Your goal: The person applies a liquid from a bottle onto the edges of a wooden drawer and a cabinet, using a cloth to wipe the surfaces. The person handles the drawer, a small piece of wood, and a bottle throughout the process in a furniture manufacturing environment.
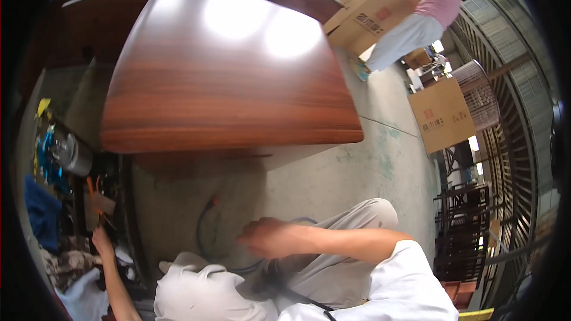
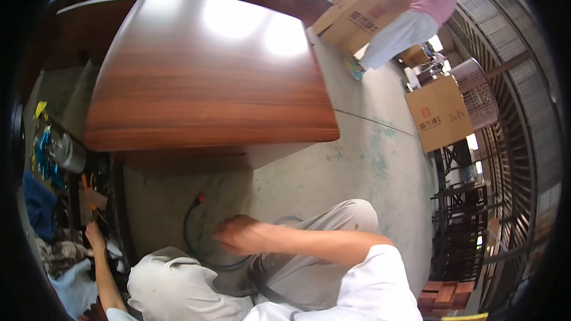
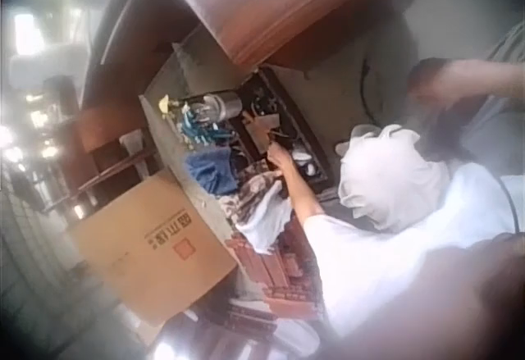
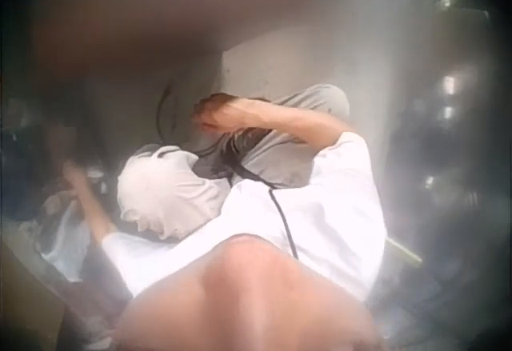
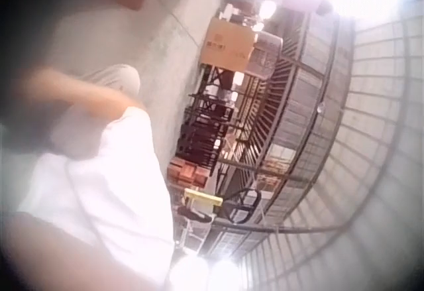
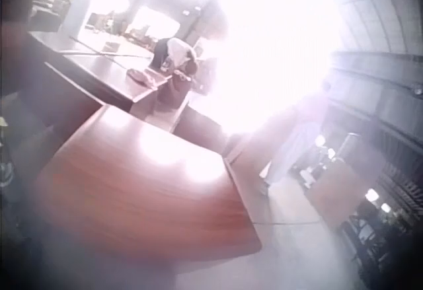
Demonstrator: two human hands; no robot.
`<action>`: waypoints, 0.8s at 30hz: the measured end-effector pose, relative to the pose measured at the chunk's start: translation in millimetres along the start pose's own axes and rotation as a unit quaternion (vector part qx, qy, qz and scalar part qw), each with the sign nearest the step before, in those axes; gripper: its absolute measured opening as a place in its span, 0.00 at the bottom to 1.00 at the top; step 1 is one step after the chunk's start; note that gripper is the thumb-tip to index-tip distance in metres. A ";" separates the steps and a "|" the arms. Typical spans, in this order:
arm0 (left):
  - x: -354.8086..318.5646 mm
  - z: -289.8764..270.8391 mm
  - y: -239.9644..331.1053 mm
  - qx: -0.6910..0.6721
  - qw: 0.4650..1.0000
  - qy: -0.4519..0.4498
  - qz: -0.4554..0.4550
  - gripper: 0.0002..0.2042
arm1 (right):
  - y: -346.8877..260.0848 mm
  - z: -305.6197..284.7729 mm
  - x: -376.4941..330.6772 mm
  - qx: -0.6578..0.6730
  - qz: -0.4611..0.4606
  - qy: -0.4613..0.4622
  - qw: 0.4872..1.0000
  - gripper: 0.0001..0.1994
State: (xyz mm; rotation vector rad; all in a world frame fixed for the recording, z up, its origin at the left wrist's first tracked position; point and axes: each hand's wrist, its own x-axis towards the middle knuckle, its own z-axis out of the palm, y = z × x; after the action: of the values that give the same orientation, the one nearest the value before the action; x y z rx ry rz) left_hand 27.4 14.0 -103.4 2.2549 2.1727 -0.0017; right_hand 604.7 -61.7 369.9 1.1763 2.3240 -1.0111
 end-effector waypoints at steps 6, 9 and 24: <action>24.3 48.1 -100.3 0.101 0.992 -0.050 -0.053 0.15 | -4.2 17.7 27.3 0.011 -0.067 0.097 0.993 0.16; 39.9 38.3 -111.3 -0.326 0.927 0.174 0.057 0.15 | -8.2 16.8 30.6 -0.004 -0.087 0.191 0.978 0.12; -0.6 -189.8 9.3 -0.467 0.877 0.021 -0.112 0.05 | -29.0 -65.9 -16.0 0.167 -0.155 0.243 0.943 0.14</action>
State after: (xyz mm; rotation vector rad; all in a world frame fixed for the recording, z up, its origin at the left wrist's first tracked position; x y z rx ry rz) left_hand 35.5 14.6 86.4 1.4439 1.8073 0.8863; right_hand 591.8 -34.3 437.2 1.3301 2.8751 -1.4004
